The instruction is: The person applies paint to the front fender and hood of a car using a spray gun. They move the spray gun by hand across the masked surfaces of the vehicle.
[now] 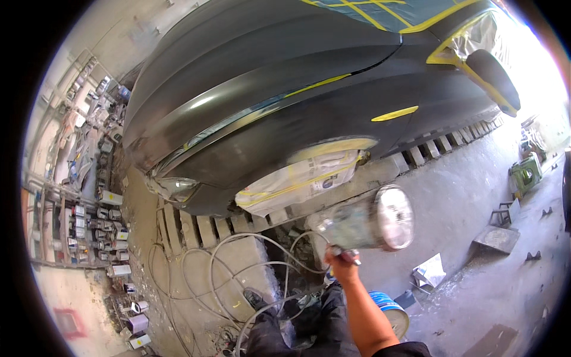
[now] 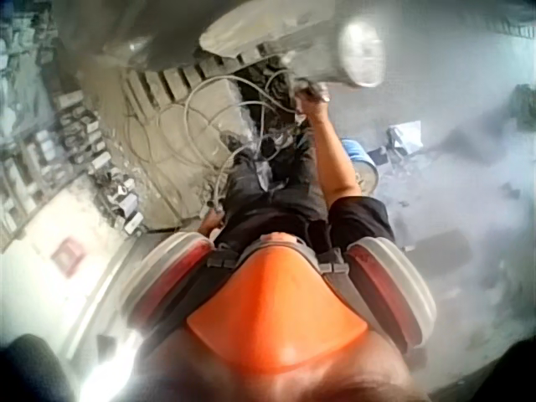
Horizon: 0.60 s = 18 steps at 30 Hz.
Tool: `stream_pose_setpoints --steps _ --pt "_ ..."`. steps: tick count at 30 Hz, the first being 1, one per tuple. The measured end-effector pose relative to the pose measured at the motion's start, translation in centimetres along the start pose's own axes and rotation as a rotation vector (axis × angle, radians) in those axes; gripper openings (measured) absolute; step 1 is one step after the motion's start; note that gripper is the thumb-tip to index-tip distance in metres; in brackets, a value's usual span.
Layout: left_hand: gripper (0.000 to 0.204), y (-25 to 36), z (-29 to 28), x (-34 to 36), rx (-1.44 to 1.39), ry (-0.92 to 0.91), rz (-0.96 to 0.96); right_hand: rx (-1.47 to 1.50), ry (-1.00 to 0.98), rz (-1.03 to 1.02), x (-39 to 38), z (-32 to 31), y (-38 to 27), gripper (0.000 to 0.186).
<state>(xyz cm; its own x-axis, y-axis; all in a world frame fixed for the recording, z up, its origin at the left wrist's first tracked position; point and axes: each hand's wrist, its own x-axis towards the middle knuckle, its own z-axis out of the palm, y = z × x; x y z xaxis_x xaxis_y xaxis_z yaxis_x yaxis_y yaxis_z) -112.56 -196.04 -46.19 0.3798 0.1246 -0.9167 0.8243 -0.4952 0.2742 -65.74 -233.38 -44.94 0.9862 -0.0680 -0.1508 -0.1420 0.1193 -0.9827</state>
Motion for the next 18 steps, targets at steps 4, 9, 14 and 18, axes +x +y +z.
stream_pose_setpoints --steps 4,9,14,18 --pt "0.048 5.6 -1.5 -0.2 0.176 -0.047 -0.071 0.084 0.262 0.132 2.7 -7.1 -1.9 0.010" --pt "0.052 8.4 -1.9 0.0 0.325 -0.011 -0.054 0.091 0.519 0.005 4.2 -10.8 -4.3 0.015" --pt "0.047 5.4 -2.1 1.5 0.339 -0.071 -0.017 0.028 0.469 0.002 3.1 -9.7 -4.4 0.013" --pt "0.041 1.3 -2.2 3.1 0.607 -0.096 0.272 -0.044 0.255 0.036 0.0 -4.7 -6.9 0.014"
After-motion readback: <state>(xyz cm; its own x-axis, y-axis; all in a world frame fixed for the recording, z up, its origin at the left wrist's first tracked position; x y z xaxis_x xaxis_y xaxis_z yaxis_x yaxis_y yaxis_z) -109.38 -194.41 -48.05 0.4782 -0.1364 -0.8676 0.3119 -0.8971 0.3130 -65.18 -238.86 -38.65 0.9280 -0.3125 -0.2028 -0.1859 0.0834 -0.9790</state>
